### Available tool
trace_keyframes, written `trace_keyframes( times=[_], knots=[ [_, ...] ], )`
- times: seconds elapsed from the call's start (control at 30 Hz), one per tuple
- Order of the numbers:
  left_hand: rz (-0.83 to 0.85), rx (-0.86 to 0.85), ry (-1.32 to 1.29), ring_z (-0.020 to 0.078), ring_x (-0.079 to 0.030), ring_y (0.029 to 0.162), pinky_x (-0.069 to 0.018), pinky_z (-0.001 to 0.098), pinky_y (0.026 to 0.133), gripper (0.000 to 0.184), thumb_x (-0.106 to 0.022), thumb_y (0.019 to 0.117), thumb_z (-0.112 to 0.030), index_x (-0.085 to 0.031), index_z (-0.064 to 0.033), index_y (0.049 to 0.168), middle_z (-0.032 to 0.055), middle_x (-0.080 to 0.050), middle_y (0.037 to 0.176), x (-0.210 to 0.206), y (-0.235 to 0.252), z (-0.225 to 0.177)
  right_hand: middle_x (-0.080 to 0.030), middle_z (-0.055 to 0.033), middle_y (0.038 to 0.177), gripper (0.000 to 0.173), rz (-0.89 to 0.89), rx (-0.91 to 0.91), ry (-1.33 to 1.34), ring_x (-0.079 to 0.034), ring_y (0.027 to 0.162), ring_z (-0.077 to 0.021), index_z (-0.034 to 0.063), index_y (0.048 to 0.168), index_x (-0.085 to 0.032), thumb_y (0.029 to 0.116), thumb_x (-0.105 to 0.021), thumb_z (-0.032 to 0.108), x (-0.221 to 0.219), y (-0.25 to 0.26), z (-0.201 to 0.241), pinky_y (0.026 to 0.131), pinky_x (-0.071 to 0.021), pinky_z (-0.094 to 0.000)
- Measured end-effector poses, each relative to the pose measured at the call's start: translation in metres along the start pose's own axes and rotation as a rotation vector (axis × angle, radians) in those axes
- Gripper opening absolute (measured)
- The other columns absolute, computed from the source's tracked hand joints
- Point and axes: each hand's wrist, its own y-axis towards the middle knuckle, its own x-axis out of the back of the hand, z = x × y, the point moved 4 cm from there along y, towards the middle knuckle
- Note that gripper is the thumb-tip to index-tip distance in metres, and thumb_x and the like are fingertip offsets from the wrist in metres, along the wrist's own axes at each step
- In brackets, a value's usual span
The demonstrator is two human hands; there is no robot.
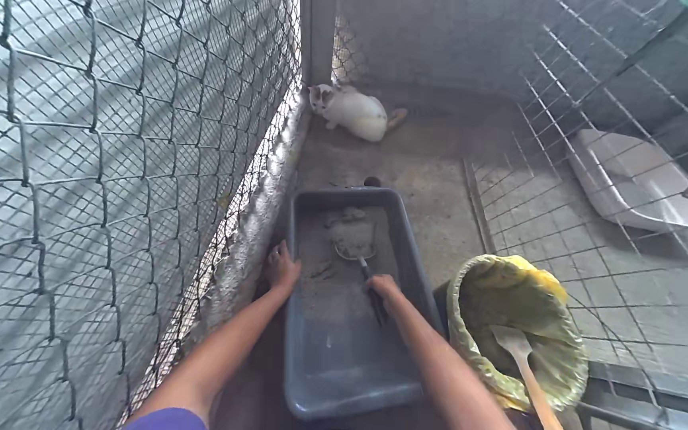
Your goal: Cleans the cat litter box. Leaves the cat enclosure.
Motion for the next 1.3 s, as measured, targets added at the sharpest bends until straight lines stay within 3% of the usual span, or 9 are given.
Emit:
trace_keyframes(
  times=[0.1,0.3,0.57,0.73,0.8,0.9,1.0,1.13,1.3],
  knots=[
    [-0.005,0.021,-0.007,0.0432,-0.040,0.145,-0.0375,0.0574,0.115,0.076,-0.066,0.0960,-0.016,-0.028,-0.0064,0.161,0.0255,-0.039,0.158,0.000,0.001,0.001,-0.069,-0.0191,0.102,0.031,-0.102,0.062,-0.130,-0.067,0.085,-0.0280,-0.0020,0.119,-0.067,0.0923,-0.073,0.014,-0.011,0.016,-0.018,0.079,-0.0555,-0.0462],
    [0.067,0.062,-0.104,0.0447,-0.049,0.138,-0.0421,0.0572,0.111,0.081,-0.066,0.0966,-0.016,-0.022,-0.0087,0.164,0.0283,-0.046,0.152,-0.004,0.003,0.007,-0.072,-0.0220,0.112,0.038,-0.162,0.185,-0.305,-0.069,0.105,-0.0360,0.0019,0.124,-0.071,0.0889,-0.078,0.015,0.024,-0.038,-0.074,0.095,-0.0523,-0.0553],
    [0.074,0.045,-0.156,0.0441,-0.051,0.136,-0.0416,0.0563,0.112,0.081,-0.067,0.0962,-0.012,-0.021,-0.0052,0.163,0.0298,-0.049,0.149,-0.002,-0.001,0.004,-0.072,-0.0216,0.100,0.034,-0.199,0.245,-0.245,-0.069,0.090,-0.0324,-0.0009,0.119,-0.071,0.0869,-0.077,0.006,0.051,-0.071,-0.106,0.084,-0.0541,-0.0513],
    [0.264,0.119,-0.691,0.0367,-0.055,0.126,-0.0468,0.0530,0.103,0.072,-0.071,0.0972,-0.021,-0.033,-0.0031,0.156,0.0275,-0.052,0.143,0.001,0.028,0.006,-0.072,-0.0239,0.107,0.035,-0.154,0.172,-0.362,-0.069,0.102,-0.0363,-0.0006,0.122,-0.071,0.0883,-0.076,0.008,0.050,-0.079,-0.124,0.093,-0.0522,-0.0550],
    [0.311,0.130,-0.682,0.0356,-0.056,0.124,-0.0476,0.0524,0.102,0.073,-0.072,0.0969,-0.024,-0.034,-0.0034,0.155,0.0266,-0.053,0.142,0.004,0.048,0.000,-0.071,-0.0247,0.107,0.035,-0.156,0.143,-0.366,-0.069,0.101,-0.0372,-0.0018,0.122,-0.069,0.0892,-0.076,0.009,0.048,-0.080,-0.131,0.092,-0.0522,-0.0551],
    [0.255,0.091,-0.553,0.0380,-0.058,0.121,-0.0482,0.0537,0.100,0.066,-0.070,0.0935,-0.006,-0.039,0.0008,0.151,0.0289,-0.054,0.139,0.006,0.057,-0.011,-0.071,-0.0255,0.111,0.037,-0.109,0.087,-0.387,-0.069,0.105,-0.0386,-0.0011,0.125,-0.069,0.0904,-0.075,0.011,0.047,-0.082,-0.134,0.095,-0.0520,-0.0566],
    [0.203,-0.031,-0.517,0.0368,-0.061,0.114,-0.0500,0.0526,0.097,0.064,-0.069,0.0880,0.003,-0.044,0.0042,0.147,0.0295,-0.058,0.131,0.020,0.043,-0.022,-0.071,-0.0254,0.107,0.036,-0.081,0.043,-0.319,-0.069,0.098,-0.0375,-0.0031,0.122,-0.069,0.0898,-0.076,0.011,0.050,-0.087,-0.140,0.091,-0.0532,-0.0556],
    [0.145,-0.148,-0.595,0.0245,-0.065,0.097,-0.0550,0.0407,0.087,0.059,-0.069,0.0854,0.007,-0.047,0.0082,0.140,0.0241,-0.062,0.117,0.052,-0.015,-0.030,-0.072,-0.0242,0.103,0.039,-0.125,0.032,-0.245,-0.070,0.093,-0.0361,-0.0031,0.122,-0.069,0.0879,-0.079,0.013,0.053,-0.098,-0.158,0.088,-0.0545,-0.0546],
    [0.009,-0.333,-0.609,0.0115,-0.066,0.094,-0.0557,0.0288,0.086,0.058,-0.073,0.0812,0.002,-0.050,0.0138,0.133,0.0191,-0.066,0.111,0.084,-0.086,-0.022,-0.073,-0.0221,0.097,0.038,-0.254,0.210,-0.160,-0.070,0.085,-0.0340,-0.0025,0.120,-0.071,0.0862,-0.081,0.013,0.051,-0.126,-0.145,0.082,-0.0557,-0.0544]
  ],
)
